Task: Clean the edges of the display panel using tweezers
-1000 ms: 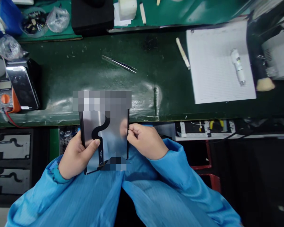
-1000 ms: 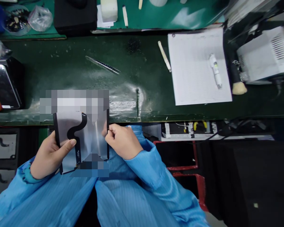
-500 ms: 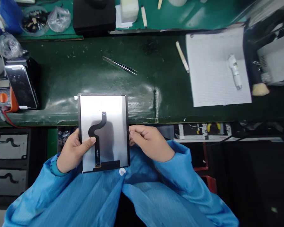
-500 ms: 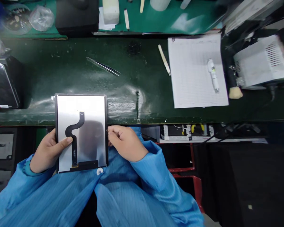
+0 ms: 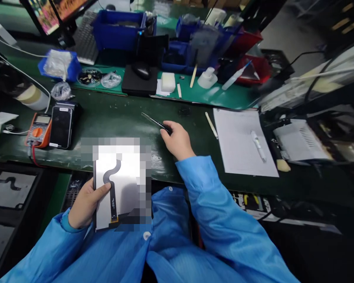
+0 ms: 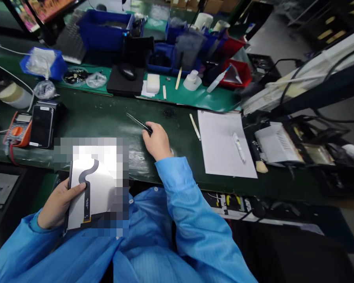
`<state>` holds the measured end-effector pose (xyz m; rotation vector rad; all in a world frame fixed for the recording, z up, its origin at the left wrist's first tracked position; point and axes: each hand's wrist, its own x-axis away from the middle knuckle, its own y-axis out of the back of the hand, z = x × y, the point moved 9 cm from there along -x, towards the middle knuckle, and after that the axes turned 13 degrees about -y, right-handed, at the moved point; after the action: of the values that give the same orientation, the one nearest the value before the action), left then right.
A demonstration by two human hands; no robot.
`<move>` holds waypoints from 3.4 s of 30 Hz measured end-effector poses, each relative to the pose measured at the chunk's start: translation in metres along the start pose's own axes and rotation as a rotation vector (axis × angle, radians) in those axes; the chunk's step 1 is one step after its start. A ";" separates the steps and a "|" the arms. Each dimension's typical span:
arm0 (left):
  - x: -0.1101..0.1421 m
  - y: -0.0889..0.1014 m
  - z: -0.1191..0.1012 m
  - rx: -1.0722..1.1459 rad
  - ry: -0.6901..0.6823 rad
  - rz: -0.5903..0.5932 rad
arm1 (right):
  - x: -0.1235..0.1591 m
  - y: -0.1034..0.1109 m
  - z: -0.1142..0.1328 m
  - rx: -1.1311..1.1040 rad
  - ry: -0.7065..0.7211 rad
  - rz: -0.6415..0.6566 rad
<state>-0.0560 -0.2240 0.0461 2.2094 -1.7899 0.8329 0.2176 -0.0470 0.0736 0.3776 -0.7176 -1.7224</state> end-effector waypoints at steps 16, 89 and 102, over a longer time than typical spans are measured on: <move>-0.019 0.023 -0.002 0.094 -0.078 -0.017 | 0.082 0.008 -0.050 -0.647 -0.259 0.297; 0.008 -0.008 -0.027 -0.058 -0.331 -0.044 | 0.180 0.030 0.031 0.309 0.715 -0.161; -0.009 -0.009 -0.018 -0.076 -0.339 0.156 | 0.176 0.033 0.033 0.366 0.723 -0.145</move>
<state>-0.0541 -0.2058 0.0580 2.2928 -2.1268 0.4226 0.1746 -0.2104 0.1402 1.2540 -0.4652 -1.4263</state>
